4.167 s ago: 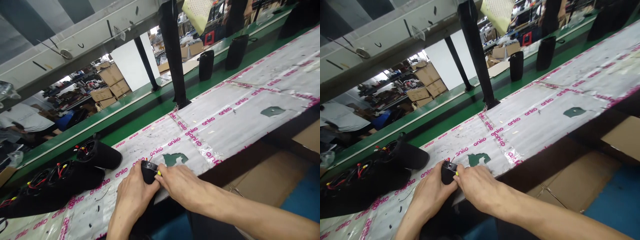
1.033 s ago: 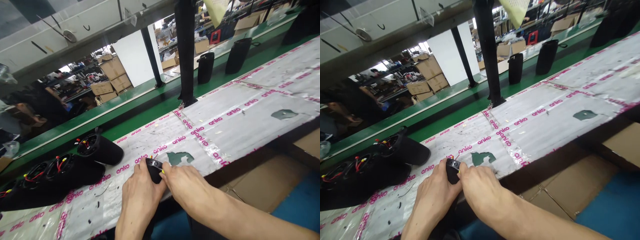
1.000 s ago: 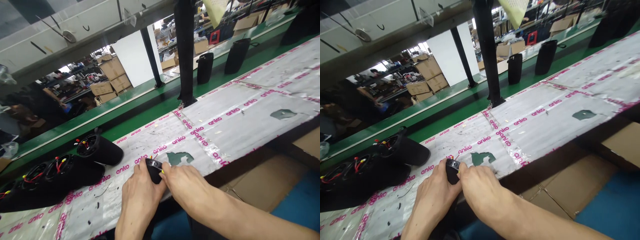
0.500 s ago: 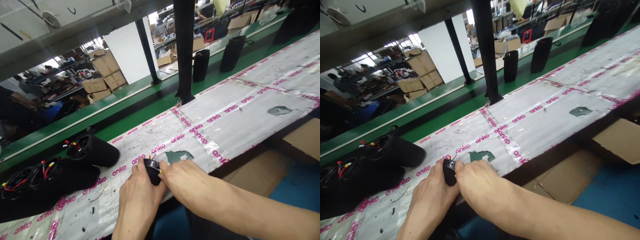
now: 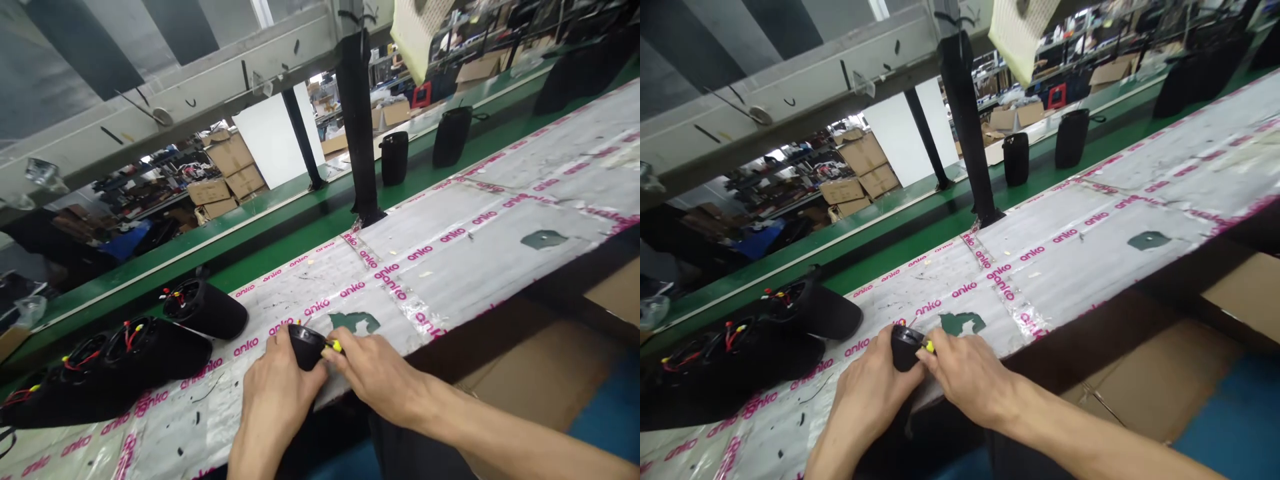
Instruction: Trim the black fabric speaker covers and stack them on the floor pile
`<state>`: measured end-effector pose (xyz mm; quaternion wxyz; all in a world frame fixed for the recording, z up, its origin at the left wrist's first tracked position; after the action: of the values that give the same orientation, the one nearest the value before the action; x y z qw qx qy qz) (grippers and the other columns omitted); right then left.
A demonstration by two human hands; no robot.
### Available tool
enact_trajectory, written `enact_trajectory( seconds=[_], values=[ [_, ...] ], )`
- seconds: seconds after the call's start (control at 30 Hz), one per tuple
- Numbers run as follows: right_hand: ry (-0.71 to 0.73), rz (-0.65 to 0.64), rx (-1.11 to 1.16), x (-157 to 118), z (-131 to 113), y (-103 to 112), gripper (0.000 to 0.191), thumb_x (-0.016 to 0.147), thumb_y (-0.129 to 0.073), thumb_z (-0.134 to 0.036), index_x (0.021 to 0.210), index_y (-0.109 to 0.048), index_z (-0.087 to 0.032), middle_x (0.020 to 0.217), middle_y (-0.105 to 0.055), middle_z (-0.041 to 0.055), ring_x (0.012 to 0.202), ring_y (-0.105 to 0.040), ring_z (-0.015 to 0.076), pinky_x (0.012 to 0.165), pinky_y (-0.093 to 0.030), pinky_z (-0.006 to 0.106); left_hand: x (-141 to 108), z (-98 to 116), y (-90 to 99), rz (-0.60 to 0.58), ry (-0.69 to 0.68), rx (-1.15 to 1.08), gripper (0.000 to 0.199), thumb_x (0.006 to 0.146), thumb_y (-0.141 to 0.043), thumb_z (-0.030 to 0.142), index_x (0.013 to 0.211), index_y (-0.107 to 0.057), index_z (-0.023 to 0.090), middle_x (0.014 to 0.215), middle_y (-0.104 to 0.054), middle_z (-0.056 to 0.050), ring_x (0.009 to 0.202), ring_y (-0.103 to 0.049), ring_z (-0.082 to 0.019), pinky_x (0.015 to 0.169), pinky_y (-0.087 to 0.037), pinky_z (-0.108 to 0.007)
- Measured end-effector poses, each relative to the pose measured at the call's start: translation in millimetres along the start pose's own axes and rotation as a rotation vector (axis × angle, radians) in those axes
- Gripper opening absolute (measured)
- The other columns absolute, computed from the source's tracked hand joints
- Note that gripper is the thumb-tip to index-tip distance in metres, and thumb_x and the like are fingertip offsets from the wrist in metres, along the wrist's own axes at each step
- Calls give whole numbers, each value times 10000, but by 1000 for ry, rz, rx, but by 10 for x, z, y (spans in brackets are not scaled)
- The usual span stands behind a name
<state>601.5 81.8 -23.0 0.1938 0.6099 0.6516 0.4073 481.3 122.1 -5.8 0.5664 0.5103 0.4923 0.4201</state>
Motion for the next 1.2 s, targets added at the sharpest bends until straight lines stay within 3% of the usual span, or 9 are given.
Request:
enact_trajectory(
  seconds=[0.07,0.17,0.33,0.5,0.6,0.7,0.93,1.07,1.2],
  values=[
    [-22,92,124,-20,52,104,264,1056,-285,-365,1083,-482,-190,838,-680,31,721,-664,195,601,-364,288,10,-21,3,4,-5,-23,518,825,-518,527,1230,-500,203,1123,-673,-122,951,-672,-319,731,-425,-352],
    [-93,69,159,-38,143,118,269,1054,-288,-380,1037,-487,-201,757,-650,12,696,-644,198,599,-355,282,6,-34,3,19,11,-9,554,805,-547,507,1267,-484,208,1147,-673,-119,960,-670,-319,743,-427,-356],
    [-127,-2,184,-128,236,-28,263,1048,-283,-376,958,-475,-220,730,-616,3,666,-617,199,589,-345,287,-70,-26,38,38,30,-46,684,817,-531,501,1403,-409,170,1322,-598,-154,1079,-635,-342,859,-445,-391],
    [-200,-7,478,-173,454,-212,302,1032,-287,-456,894,-447,-240,641,-552,-33,561,-575,173,543,-386,283,-134,-123,19,-95,-20,-298,698,871,-471,473,1503,-331,210,1490,-470,-103,1338,-473,-299,1088,-355,-396],
    [-265,-72,725,-162,536,-322,356,1013,-291,-535,836,-408,-248,595,-489,-70,440,-513,138,468,-396,267,-128,-272,-11,-141,31,-397,720,804,-573,511,1451,-431,229,1452,-520,-88,1326,-489,-294,1072,-387,-387],
    [-282,-102,813,-168,539,-349,369,996,-323,-564,819,-398,-249,627,-496,-74,432,-518,128,461,-412,264,-117,-288,2,-106,26,-447,649,768,-615,533,1361,-525,284,1378,-594,-45,1246,-560,-277,1016,-436,-366],
    [-333,-88,811,-220,599,-414,377,980,-329,-594,909,-444,-243,633,-511,-73,433,-519,134,465,-401,270,-99,-143,242,161,64,-144,746,761,-604,452,1429,-434,169,1272,-618,-130,1153,-584,-340,936,-446,-414],
    [-287,-119,712,-191,510,-355,381,995,-294,-574,931,-462,-238,614,-498,-65,467,-520,147,493,-388,276,0,-121,118,98,59,-94,758,754,-595,442,1434,-415,158,1232,-624,-137,1104,-608,-341,884,-448,-392],
    [-192,-45,386,-97,387,-157,333,1023,-264,-490,986,-476,-237,645,-547,-26,632,-584,198,574,-349,295,48,-193,9,67,81,-84,806,755,-594,459,1470,-346,182,1288,-605,-136,1089,-627,-325,870,-439,-365]
  ],
)
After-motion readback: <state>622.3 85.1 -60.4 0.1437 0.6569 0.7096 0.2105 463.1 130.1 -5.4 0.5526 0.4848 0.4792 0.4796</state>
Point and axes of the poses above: each hand's wrist, its own x-axis towards the middle knuckle, its own y-axis out of the back of the hand, z = x × y, the point moved 10 cm from there along x, towards the middle knuckle
